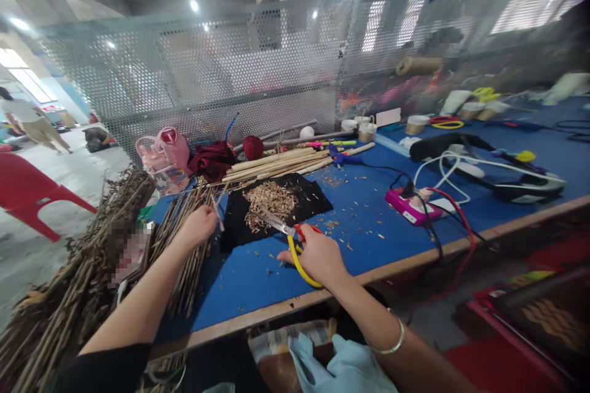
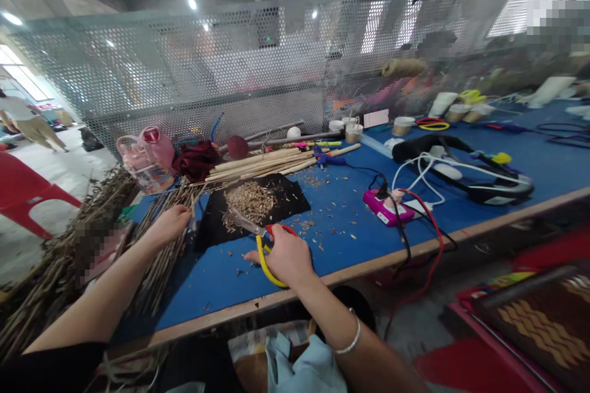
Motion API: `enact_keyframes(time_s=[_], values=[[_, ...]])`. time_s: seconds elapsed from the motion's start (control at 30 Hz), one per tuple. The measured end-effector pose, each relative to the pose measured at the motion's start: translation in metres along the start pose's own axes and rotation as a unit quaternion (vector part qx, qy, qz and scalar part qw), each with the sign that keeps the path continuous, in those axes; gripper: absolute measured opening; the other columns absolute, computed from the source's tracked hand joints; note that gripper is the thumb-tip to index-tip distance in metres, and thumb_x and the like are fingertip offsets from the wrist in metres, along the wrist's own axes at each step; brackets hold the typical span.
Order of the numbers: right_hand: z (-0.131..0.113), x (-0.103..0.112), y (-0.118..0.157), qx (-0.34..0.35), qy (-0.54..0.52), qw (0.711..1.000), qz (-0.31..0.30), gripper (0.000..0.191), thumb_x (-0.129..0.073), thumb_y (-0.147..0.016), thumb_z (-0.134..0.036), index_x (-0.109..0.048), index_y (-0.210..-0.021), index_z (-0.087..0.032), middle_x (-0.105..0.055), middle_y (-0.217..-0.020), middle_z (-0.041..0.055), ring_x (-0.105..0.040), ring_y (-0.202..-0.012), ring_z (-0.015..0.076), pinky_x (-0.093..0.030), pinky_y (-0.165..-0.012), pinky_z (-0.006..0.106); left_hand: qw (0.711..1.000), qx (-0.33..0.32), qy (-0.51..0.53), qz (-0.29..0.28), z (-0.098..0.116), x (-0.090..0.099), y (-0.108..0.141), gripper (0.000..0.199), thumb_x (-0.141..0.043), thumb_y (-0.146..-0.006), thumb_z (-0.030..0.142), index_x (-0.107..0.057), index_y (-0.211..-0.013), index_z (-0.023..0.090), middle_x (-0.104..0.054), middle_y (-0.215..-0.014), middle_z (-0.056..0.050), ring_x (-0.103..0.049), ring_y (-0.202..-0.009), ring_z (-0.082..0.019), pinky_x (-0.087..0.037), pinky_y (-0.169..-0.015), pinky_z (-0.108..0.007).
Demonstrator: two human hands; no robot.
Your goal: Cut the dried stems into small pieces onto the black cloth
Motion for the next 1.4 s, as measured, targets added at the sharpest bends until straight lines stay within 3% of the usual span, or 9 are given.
enact_keyframes(time_s=[0.13,0.3,0.53,0.73,0.83,1.03,1.2,1.3,1.4], values=[[-0.001,0.000,0.001,0.010,-0.006,1.000,0.005,0.048,-0.058,-0.064,-0.065,-0.047,-0.083,-0.022,-0.061,-0.070,0.0003,-0.060,-0.065,0.0189,-0.028,-0.054,0.025,0.999,-0.036,-0.011,-0.002,0.029,-0.028,0.008,0.028,-0.051,-0.071,0.045,-0.058,-0.069,0.017,-0.064,-0.066,-0.006,-0.059,-0.065,-0.019,-0.038,-0.056,-0.024],[0.001,-0.002,0.001,0.005,-0.006,1.000,0.000,0.050,-0.058,-0.062,-0.066,-0.046,-0.082,-0.022,-0.061,-0.068,0.0007,-0.060,-0.064,0.0189,-0.028,-0.054,0.024,0.999,-0.027,-0.022,-0.022,0.027,-0.048,0.005,0.033,-0.053,-0.068,0.050,-0.057,-0.060,0.018,-0.062,-0.062,-0.006,-0.059,-0.062,-0.019,-0.036,-0.053,-0.025],[0.000,0.001,0.000,0.000,-0.008,1.000,0.002,0.049,-0.059,-0.062,-0.065,-0.046,-0.080,-0.022,-0.061,-0.067,0.0004,-0.060,-0.062,0.0191,-0.027,-0.053,0.024,0.999,0.034,-0.006,-0.019,0.003,-0.038,0.000,0.034,-0.037,-0.076,0.038,-0.061,-0.063,0.017,-0.065,-0.064,-0.009,-0.061,-0.063,-0.019,-0.039,-0.055,-0.025],[0.001,-0.001,-0.001,-0.002,-0.008,1.000,-0.006,0.048,-0.058,-0.063,-0.065,-0.045,-0.080,-0.022,-0.060,-0.065,0.0005,-0.059,-0.062,0.0192,-0.026,-0.053,0.024,0.991,0.070,-0.118,-0.001,-0.023,-0.007,0.001,0.043,-0.034,-0.075,0.040,-0.065,-0.074,0.010,-0.065,-0.090,-0.023,-0.061,-0.086,-0.035,-0.042,-0.069,-0.038],[0.000,0.000,-0.001,0.003,-0.009,1.000,0.000,0.048,-0.057,-0.063,-0.065,-0.045,-0.078,-0.022,-0.059,-0.063,-0.0006,-0.059,-0.061,0.0192,-0.025,-0.052,0.025,0.989,0.068,-0.134,-0.004,-0.030,-0.003,0.001,0.045,-0.030,-0.076,0.038,-0.064,-0.078,0.010,-0.065,-0.091,-0.024,-0.060,-0.086,-0.035,-0.042,-0.070,-0.039],[0.002,0.002,0.001,0.000,-0.021,1.000,0.016,0.040,-0.059,-0.065,-0.059,-0.047,-0.076,-0.022,-0.058,-0.062,-0.0004,-0.057,-0.059,0.0169,-0.025,-0.051,0.024,0.990,0.048,0.109,0.076,-0.024,0.003,0.012,0.024,-0.034,-0.073,0.029,-0.053,-0.064,0.017,-0.057,-0.058,-0.006,-0.055,-0.059,-0.020,-0.037,-0.052,-0.026],[-0.004,0.005,-0.011,0.010,-0.187,0.982,0.021,0.031,-0.058,-0.070,-0.049,-0.048,-0.069,-0.020,-0.055,-0.059,-0.0021,-0.049,-0.053,0.0118,-0.028,-0.049,0.022,0.883,0.065,0.462,0.044,0.010,-0.022,0.046,0.012,-0.042,-0.067,0.028,-0.047,-0.073,0.019,-0.036,-0.048,0.007,-0.029,-0.036,-0.007,-0.018,-0.036,-0.019],[-0.027,0.002,-0.036,0.017,-0.370,0.929,-0.013,0.031,-0.059,-0.068,-0.048,-0.046,-0.066,-0.019,-0.055,-0.058,-0.0033,-0.046,-0.049,0.0092,-0.031,-0.046,0.020,0.841,0.055,0.539,0.011,0.042,-0.035,0.063,0.018,-0.044,-0.066,0.027,-0.049,-0.082,0.020,-0.040,-0.052,0.007,-0.029,-0.037,-0.006,-0.014,-0.035,-0.017],[-0.057,-0.019,-0.063,-0.027,-0.528,0.837,-0.140,0.034,-0.059,-0.068,-0.051,-0.046,-0.067,-0.019,-0.055,-0.053,-0.0030,-0.041,-0.040,0.0079,-0.028,-0.038,0.020,0.836,0.027,0.548,-0.007,0.064,-0.044,0.070,0.015,-0.044,-0.067,0.025,-0.049,-0.080,0.019,-0.043,-0.053,0.007,-0.031,-0.039,-0.006,-0.019,-0.037,-0.016]])
Point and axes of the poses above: each hand's wrist, its own y-axis away from the middle knuckle, its own x-axis out of the back of the hand, z = x × y, the point moved 9 cm from there along -y, towards the middle knuckle
